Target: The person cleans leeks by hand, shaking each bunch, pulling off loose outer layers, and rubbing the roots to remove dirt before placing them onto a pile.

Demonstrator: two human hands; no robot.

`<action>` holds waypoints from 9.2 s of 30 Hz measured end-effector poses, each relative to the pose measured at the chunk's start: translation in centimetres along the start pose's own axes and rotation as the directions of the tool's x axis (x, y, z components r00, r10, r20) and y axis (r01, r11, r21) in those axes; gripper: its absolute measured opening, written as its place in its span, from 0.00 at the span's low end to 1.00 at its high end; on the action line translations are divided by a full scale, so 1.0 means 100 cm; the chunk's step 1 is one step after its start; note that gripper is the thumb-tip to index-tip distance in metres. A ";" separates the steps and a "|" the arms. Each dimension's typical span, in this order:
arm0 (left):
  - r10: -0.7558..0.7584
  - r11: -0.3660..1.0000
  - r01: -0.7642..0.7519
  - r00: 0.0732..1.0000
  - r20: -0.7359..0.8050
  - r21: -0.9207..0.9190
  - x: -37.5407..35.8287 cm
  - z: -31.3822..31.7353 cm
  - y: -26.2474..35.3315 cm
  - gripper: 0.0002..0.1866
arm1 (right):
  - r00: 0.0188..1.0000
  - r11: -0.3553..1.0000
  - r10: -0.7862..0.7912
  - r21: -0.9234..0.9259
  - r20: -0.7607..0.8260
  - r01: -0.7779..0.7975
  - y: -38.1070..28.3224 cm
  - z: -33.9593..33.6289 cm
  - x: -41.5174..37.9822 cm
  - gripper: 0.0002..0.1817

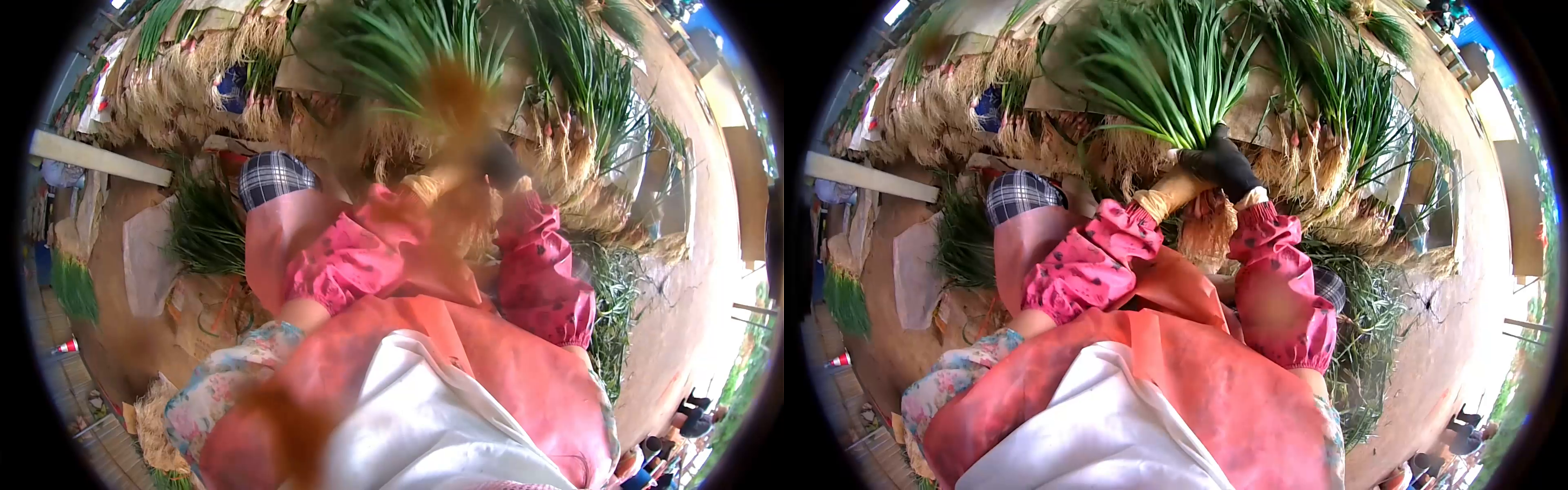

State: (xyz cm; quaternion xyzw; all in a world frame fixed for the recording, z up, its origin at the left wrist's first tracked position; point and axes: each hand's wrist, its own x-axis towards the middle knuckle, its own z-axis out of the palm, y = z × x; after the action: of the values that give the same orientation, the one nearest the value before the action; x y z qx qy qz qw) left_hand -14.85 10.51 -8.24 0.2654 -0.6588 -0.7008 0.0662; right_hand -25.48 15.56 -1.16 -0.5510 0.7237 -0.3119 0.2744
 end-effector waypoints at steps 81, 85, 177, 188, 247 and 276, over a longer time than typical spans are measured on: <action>-0.170 0.452 -0.033 0.978 -0.123 -0.891 -0.055 -0.021 0.064 0.12 | 0.746 0.751 -0.656 0.192 0.113 0.632 -0.100 -0.021 -0.166 0.06; -0.089 0.404 -0.075 0.989 -0.120 -0.912 -0.049 -0.021 0.062 0.10 | 0.896 0.888 -0.417 -0.141 0.152 0.438 -0.045 -0.043 -0.180 0.07; 0.354 0.496 -0.237 0.934 -0.055 -0.835 -0.039 -0.025 0.042 0.29 | 0.789 0.923 -0.278 -0.379 -0.548 0.062 0.047 -0.049 0.041 0.13; 0.173 0.476 -0.298 0.954 -0.244 -0.827 -0.034 -0.040 0.019 0.17 | 0.990 0.776 0.014 0.626 -0.143 0.080 0.050 -0.032 0.012 0.15; 0.374 0.212 -0.181 0.923 -0.091 -0.960 -0.036 0.027 0.053 0.13 | 0.598 0.821 -0.570 -0.426 -0.563 0.380 -0.044 0.012 -0.064 0.11; -0.594 0.315 -0.693 0.389 -0.704 -0.649 -0.413 -0.205 -0.353 0.18 | 0.934 0.950 0.076 0.310 -0.350 0.039 -0.004 -0.013 -0.068 0.16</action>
State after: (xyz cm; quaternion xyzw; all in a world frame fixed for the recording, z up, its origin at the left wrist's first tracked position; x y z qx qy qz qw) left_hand 38.77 14.89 -30.18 0.4780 0.0428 -0.6526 0.5864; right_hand -24.60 22.28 0.34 -0.4279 0.7081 -0.5148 0.2248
